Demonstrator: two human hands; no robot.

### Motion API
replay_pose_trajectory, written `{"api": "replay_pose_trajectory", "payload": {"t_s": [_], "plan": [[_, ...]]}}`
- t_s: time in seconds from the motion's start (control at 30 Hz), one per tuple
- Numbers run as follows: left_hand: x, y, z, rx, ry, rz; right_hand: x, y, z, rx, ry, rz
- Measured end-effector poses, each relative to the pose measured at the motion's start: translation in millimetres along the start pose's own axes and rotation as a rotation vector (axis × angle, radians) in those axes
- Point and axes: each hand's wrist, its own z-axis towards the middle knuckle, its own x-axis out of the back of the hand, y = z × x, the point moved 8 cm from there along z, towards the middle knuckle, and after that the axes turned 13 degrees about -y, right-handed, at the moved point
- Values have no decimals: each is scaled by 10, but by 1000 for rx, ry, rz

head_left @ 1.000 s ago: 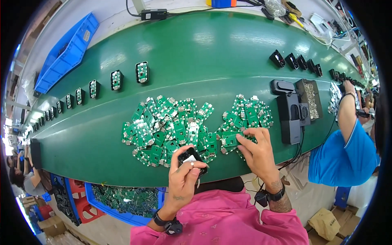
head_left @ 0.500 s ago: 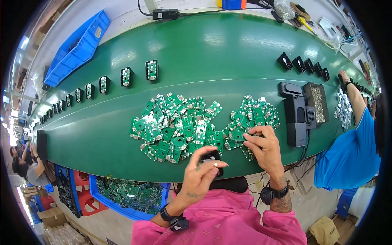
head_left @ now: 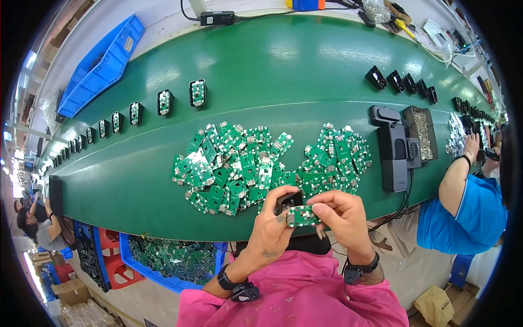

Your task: The person picks up a black plastic housing and a green circuit board by hand, fits the board into the housing, and presses them together. They then place the assembled unit onto the green conveyor belt and repeat the process.

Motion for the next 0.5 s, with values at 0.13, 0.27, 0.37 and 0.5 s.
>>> {"api": "replay_pose_trajectory", "payload": {"t_s": [0.13, 0.27, 0.37, 0.5], "plan": [[1, -35, -1, 41, -12, -10, -18, 45, 19, 0, 0, -8], [-24, -14, -2, 88, 41, -308, -38, 38, 44, 33, -14, -200], [-35, -93, 1, 88, -41, -391, -15, -24, 49, 84, 8, -369], [-79, -168, -37, 221, -59, -706, -24, -118, 29, 176, 78, -528]]}}
